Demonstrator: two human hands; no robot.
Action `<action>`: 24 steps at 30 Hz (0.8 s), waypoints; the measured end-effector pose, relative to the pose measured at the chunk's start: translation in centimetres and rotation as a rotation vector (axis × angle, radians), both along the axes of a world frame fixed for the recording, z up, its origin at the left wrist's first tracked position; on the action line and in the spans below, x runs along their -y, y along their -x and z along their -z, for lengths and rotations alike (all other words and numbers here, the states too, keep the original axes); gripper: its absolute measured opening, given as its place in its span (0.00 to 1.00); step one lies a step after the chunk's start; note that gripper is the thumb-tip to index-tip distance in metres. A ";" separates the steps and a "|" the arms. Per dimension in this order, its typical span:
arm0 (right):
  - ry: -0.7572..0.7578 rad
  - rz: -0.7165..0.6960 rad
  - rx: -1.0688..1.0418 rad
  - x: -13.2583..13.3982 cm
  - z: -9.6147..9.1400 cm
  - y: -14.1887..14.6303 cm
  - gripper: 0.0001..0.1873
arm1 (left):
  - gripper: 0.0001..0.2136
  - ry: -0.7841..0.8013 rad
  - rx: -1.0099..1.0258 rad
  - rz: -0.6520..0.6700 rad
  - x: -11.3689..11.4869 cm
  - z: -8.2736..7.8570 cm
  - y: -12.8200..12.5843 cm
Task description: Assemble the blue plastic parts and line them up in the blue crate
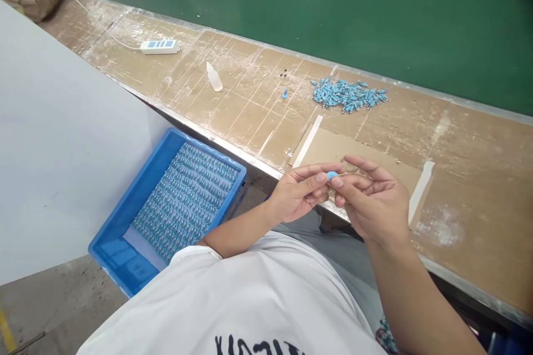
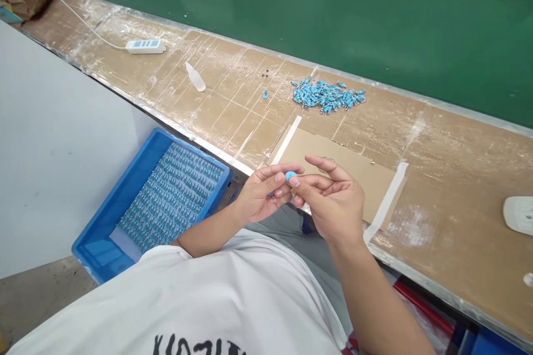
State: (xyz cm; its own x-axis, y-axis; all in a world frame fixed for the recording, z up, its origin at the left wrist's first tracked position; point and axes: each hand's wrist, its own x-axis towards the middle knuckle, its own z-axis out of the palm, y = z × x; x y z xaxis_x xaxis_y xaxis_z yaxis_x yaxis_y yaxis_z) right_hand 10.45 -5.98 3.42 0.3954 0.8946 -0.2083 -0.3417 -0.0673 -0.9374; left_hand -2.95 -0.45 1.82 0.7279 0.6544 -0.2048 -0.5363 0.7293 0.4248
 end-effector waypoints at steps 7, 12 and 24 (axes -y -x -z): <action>0.143 -0.106 0.242 -1.0 -2.5 0.0 0.32 | 0.15 0.116 -0.034 -0.088 -0.6 0.1 0.2; 0.220 -0.086 0.837 -6.1 -1.6 -5.7 0.21 | 0.08 0.218 -0.078 -0.172 -1.5 0.9 0.9; 0.500 -0.063 1.196 -16.0 7.5 -14.4 0.20 | 0.09 0.263 -0.096 -0.231 -2.0 1.6 1.5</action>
State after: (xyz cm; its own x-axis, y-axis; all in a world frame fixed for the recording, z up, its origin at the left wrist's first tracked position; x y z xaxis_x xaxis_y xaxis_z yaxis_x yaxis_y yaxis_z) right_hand 24.82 10.06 -4.04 0.5275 0.8465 -0.0719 0.7012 -0.4816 -0.5257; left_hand -4.50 1.59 0.24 0.5365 0.7151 -0.4482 -0.6663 0.6848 0.2950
